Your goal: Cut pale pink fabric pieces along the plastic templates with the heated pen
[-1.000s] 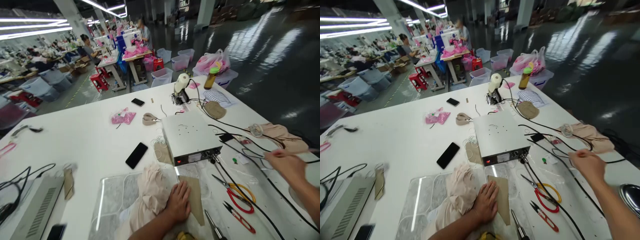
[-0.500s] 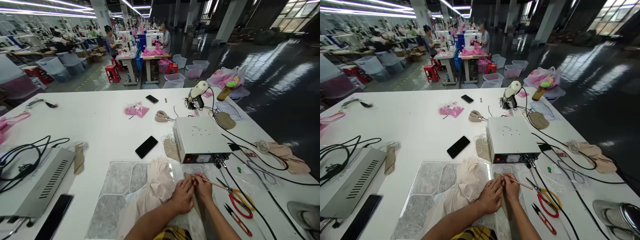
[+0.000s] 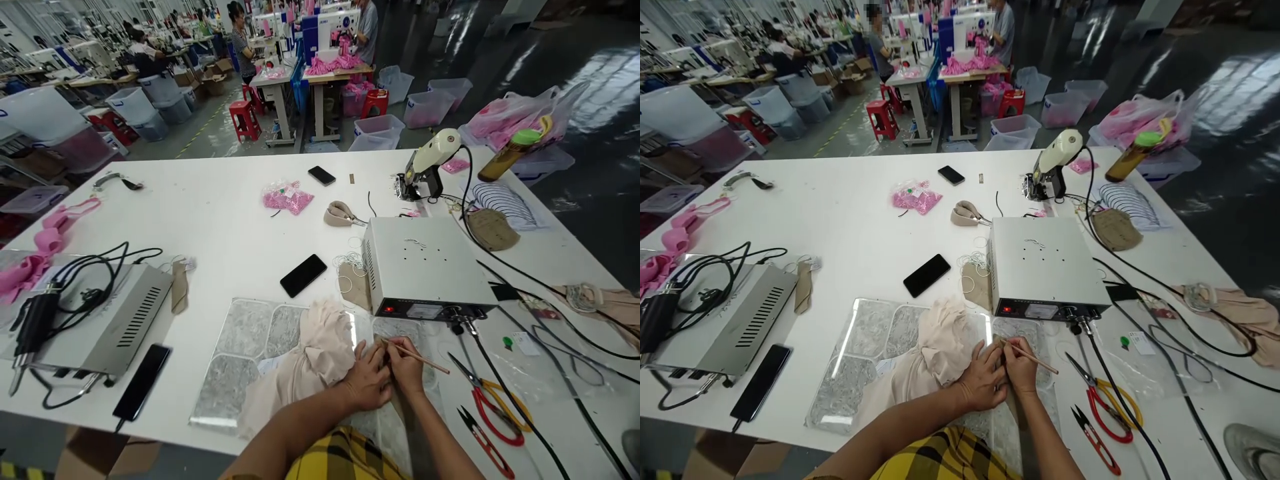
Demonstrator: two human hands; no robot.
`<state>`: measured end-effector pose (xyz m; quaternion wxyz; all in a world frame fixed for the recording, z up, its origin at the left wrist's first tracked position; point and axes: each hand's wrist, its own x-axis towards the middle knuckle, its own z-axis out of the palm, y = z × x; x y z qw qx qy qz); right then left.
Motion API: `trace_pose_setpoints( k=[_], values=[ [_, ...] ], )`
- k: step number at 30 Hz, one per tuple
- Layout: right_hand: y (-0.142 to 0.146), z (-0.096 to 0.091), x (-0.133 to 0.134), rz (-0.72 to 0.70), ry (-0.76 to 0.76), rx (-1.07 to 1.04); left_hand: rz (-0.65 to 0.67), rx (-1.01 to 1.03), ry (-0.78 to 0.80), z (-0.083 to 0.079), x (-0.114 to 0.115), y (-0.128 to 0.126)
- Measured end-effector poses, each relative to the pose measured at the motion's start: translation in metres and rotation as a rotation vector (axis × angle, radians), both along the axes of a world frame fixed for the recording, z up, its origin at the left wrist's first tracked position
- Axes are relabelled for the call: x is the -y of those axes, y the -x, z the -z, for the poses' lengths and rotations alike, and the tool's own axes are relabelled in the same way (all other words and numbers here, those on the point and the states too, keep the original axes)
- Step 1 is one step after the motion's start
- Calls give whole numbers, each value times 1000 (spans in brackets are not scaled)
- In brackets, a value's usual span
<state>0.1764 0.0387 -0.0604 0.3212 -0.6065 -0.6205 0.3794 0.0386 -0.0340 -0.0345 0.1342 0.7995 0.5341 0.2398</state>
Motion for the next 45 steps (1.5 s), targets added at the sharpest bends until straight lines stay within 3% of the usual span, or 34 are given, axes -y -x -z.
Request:
trace_pose_setpoints(
  k=[18, 29, 45],
  values=[
    [1, -2, 5, -30, -151, 159, -26, 13, -33, 1, -1, -3],
    [-1, -5, 4, -11, -179, 150, -30, 11, -68, 7, 1, -3],
    [0, -3, 6, 13, -179, 205, -33, 27, -68, 0, -1, -2]
  ],
)
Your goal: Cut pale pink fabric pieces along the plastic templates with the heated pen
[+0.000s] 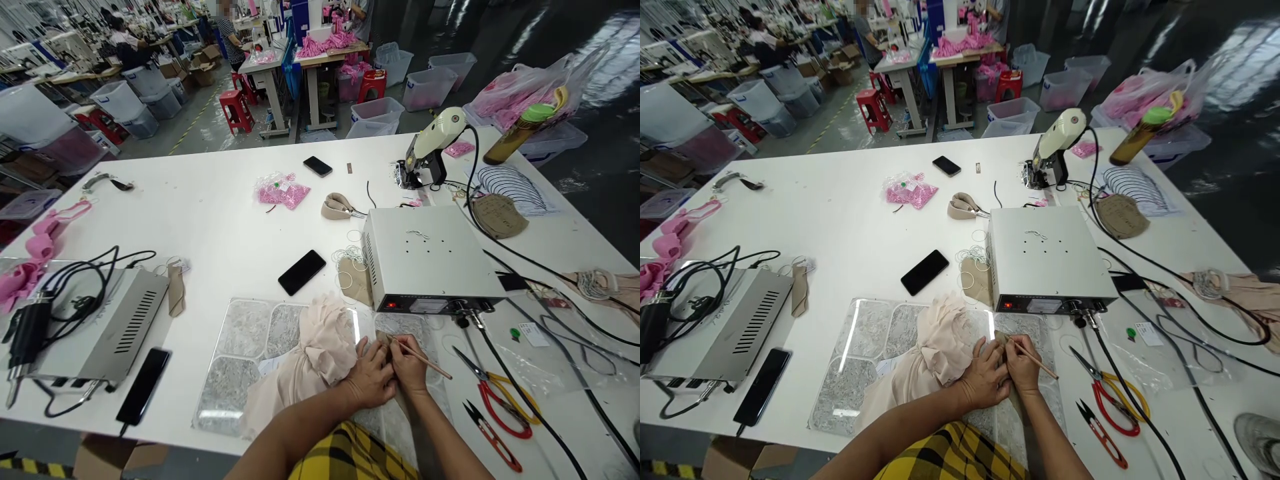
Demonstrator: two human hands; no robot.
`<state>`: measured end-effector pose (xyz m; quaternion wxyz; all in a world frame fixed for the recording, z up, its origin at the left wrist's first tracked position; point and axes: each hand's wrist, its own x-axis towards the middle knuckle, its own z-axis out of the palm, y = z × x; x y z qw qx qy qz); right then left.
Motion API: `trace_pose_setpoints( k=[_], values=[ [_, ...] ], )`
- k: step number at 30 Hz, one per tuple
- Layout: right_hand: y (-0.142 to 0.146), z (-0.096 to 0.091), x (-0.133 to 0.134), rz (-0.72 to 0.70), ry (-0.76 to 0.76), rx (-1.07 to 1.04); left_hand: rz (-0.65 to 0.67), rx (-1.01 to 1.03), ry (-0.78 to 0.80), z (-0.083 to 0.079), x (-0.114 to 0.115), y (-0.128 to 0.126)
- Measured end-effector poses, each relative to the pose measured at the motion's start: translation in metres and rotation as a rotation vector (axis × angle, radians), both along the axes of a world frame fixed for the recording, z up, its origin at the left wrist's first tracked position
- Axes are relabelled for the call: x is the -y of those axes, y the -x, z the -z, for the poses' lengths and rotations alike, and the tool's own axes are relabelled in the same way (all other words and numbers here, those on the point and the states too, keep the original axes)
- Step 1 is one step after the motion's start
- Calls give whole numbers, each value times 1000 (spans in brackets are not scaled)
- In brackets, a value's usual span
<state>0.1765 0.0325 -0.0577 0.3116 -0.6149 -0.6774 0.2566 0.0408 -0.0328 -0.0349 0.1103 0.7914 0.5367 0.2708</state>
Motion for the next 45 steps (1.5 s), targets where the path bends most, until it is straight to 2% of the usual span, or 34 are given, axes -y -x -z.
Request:
trace_pose_setpoints(
  k=[27, 45],
  values=[
    [-3, 1, 1, 7, 13, -41, 6, -20, 31, 2, 1, -1],
    [-5, 1, 1, -42, 46, -60, 20, -34, 21, 4, 1, -1]
  ],
)
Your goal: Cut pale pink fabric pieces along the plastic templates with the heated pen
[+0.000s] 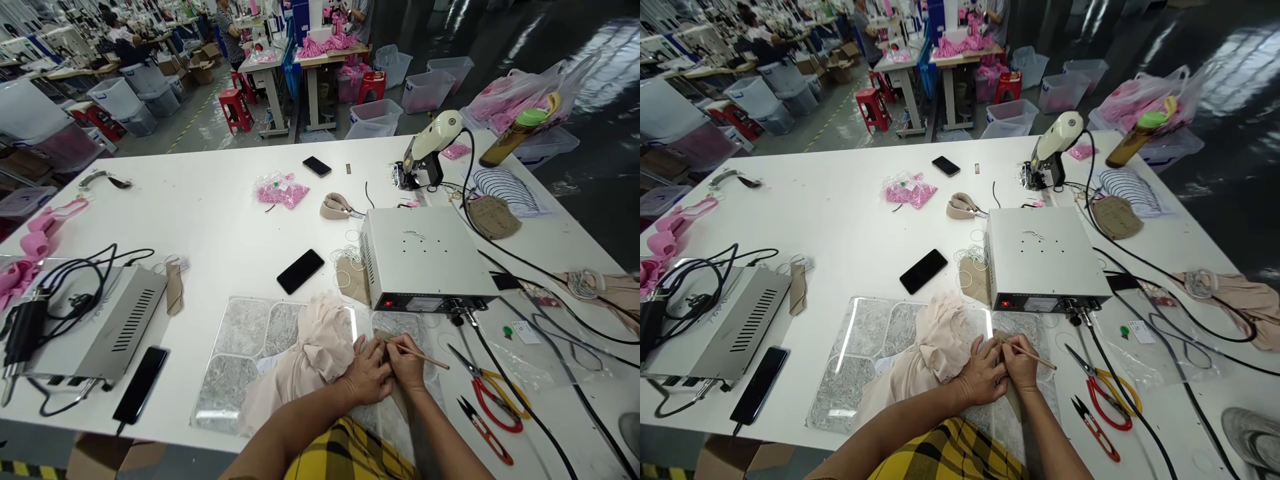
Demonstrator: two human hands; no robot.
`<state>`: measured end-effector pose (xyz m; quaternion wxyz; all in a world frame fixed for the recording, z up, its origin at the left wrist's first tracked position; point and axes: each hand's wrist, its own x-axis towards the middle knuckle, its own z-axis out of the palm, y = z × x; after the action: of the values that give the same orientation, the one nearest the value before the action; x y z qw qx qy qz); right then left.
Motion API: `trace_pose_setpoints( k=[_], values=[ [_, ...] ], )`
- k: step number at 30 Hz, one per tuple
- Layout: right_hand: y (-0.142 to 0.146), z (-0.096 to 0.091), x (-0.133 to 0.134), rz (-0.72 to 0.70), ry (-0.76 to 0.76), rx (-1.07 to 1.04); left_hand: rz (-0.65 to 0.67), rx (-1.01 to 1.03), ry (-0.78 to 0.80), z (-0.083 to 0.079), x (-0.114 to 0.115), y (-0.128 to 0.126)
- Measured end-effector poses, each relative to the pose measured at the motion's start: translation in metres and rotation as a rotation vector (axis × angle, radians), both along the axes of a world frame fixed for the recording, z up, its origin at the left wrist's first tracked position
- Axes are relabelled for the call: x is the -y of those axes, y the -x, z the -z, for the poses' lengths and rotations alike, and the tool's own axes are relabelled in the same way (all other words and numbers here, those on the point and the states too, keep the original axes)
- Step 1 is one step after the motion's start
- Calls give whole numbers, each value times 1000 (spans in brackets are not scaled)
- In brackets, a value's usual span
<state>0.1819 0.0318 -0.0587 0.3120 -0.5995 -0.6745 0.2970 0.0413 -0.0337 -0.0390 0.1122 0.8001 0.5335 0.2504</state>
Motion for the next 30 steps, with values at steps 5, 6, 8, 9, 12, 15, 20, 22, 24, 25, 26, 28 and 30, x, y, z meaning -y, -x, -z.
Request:
trace_pose_setpoints(
  k=[5, 6, 8, 9, 12, 15, 20, 22, 24, 25, 26, 28, 30],
  values=[
    [-11, -15, -10, 42, -19, -8, 0, -28, 11, 3, 0, 2],
    [-15, -20, -12, 45, -34, 11, 4, -35, 12, 3, 0, 3],
    [-24, -30, -17, 22, -64, 70, 16, -48, 12, 5, 0, 3],
    [-28, -35, -19, -4, -75, 108, 26, -56, 11, 5, -1, 3],
    [-34, -42, -21, -91, -89, 232, 51, -83, 11, 4, -4, 0],
    [-36, -40, -23, -110, -80, 339, 70, -123, 18, -3, -10, -6],
    [-54, -46, -39, -22, -79, 421, 107, -181, 23, -17, -27, -20],
    [-65, -54, -44, -3, -70, 438, 113, -188, 23, -18, -39, -29],
    [-74, -61, -45, 6, -36, 465, 121, -184, 25, -16, -56, -41],
    [-77, -64, -45, 11, -12, 483, 123, -178, 26, -15, -66, -48],
    [-79, -66, -44, 19, 11, 502, 123, -170, 27, -14, -76, -55],
    [-80, -67, -45, 38, 49, 536, 112, -147, 25, -13, -97, -68],
    [-80, -65, -49, 54, 71, 557, 88, -120, 20, -13, -113, -77]
  ],
)
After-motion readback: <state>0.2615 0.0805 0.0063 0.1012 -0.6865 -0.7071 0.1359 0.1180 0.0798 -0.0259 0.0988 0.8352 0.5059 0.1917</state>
